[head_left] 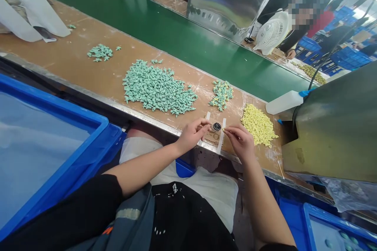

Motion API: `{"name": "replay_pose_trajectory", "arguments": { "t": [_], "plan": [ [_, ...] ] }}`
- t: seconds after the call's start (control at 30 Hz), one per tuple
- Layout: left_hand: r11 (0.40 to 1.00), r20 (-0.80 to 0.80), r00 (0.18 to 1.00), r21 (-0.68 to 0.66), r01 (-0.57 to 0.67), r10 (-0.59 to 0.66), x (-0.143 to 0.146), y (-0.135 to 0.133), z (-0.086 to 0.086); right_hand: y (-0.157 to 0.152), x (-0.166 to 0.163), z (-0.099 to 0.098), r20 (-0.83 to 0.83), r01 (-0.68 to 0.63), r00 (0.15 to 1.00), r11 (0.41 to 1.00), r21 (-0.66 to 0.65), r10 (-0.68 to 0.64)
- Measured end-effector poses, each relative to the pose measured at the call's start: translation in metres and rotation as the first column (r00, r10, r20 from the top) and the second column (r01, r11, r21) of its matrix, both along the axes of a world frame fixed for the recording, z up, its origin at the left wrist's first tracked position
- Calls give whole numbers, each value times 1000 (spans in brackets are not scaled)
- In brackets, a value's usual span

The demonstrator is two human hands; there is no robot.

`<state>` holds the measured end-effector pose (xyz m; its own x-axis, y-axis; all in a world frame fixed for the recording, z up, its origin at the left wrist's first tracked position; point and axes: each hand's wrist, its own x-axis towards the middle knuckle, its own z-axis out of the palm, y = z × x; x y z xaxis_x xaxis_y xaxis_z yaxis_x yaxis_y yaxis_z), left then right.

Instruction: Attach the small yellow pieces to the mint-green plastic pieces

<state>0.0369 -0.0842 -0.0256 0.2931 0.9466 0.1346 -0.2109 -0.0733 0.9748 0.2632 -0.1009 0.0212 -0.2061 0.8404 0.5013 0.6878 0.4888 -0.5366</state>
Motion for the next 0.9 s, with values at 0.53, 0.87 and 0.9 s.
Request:
{"name": "replay_pose_trajectory", "arguments": {
  "t": [0.53, 0.87, 0.9],
  "plan": [
    [978, 75, 992, -176, 110, -98, 1, 4, 2, 19, 3, 10, 243, -148, 958, 988, -51, 156],
    [992, -130, 984, -51, 113, -119, -3, 4, 6, 20, 5, 7, 319, -132, 939, 991, -14, 129],
    [994, -156, 982, -26, 109, -111, -4, 4, 7, 20, 5, 6, 318, -126, 940, 992, -16, 124]
  ]
}}
